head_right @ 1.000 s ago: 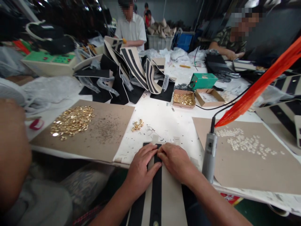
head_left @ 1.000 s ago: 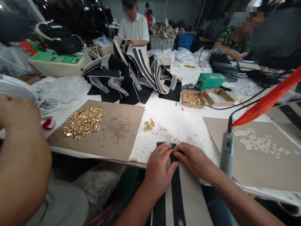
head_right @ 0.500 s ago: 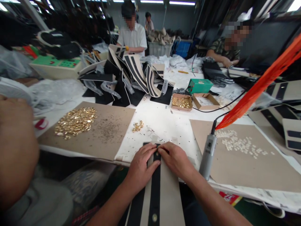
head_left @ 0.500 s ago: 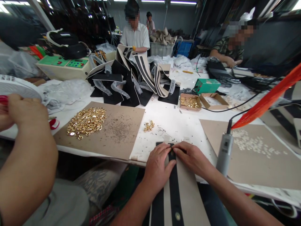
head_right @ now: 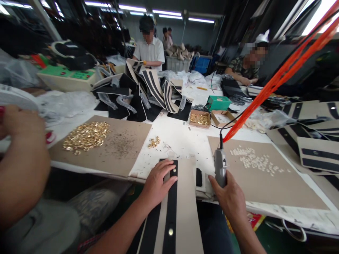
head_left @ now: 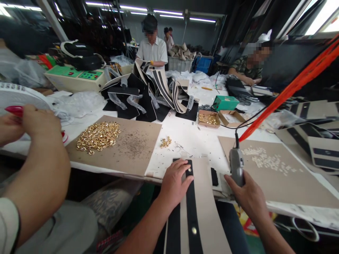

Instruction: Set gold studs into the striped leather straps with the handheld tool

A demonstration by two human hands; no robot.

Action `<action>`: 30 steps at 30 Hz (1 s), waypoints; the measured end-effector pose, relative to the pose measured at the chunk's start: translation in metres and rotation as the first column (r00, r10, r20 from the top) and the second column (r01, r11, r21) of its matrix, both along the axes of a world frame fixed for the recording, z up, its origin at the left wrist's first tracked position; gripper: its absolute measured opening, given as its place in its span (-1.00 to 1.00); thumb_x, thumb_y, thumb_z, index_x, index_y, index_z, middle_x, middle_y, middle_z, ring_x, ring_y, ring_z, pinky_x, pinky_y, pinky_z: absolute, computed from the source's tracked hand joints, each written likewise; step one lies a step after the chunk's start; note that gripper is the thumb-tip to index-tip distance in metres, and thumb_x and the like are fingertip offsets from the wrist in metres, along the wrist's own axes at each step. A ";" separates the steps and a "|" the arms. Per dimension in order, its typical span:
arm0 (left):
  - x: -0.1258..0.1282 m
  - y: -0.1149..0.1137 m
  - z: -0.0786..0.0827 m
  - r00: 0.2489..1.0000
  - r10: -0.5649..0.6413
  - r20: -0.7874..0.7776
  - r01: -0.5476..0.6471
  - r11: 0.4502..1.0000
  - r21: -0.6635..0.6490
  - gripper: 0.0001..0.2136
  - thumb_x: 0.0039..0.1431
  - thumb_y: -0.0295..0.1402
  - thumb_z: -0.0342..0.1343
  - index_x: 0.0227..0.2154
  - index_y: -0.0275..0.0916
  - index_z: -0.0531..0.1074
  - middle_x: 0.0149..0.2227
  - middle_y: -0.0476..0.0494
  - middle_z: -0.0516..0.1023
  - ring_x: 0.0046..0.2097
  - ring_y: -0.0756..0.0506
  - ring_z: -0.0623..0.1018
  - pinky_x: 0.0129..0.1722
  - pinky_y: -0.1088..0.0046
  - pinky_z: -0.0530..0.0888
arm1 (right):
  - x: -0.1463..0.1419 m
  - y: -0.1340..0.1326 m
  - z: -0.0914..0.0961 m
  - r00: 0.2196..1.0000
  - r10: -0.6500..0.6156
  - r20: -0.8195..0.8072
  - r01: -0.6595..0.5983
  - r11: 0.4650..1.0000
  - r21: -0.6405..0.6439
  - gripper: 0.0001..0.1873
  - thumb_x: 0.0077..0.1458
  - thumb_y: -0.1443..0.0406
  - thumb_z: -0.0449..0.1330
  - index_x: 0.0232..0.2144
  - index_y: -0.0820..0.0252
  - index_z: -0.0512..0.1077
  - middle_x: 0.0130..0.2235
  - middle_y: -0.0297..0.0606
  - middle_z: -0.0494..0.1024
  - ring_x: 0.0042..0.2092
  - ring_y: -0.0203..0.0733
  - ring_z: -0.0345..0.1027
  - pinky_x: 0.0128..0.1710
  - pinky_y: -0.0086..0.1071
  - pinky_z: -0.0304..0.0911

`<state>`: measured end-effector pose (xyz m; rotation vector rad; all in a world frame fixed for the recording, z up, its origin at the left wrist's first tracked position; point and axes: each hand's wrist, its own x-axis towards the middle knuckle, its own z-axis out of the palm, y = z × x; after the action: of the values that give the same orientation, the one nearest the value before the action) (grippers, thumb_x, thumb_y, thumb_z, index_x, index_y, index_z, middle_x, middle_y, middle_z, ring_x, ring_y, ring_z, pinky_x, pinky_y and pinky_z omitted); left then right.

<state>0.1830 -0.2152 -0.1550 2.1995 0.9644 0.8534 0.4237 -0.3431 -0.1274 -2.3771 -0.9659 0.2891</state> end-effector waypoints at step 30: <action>0.000 -0.001 0.004 1.000 -0.015 0.017 0.016 0.997 -0.080 -0.66 0.15 -0.40 0.36 -0.01 -0.11 0.56 0.19 -0.14 0.53 0.28 -0.26 0.43 0.30 -0.01 0.38 | -0.099 0.114 0.014 0.750 0.530 -0.395 0.009 0.590 0.808 -0.63 0.08 0.16 0.42 -0.55 0.15 0.35 -0.50 -0.39 0.41 -0.50 -0.26 0.31 -0.49 -0.35 0.23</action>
<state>0.1830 -0.2161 -0.1509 2.1263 0.9558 0.8109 0.3251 -0.2295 -0.1131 -1.1779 -0.8817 0.5796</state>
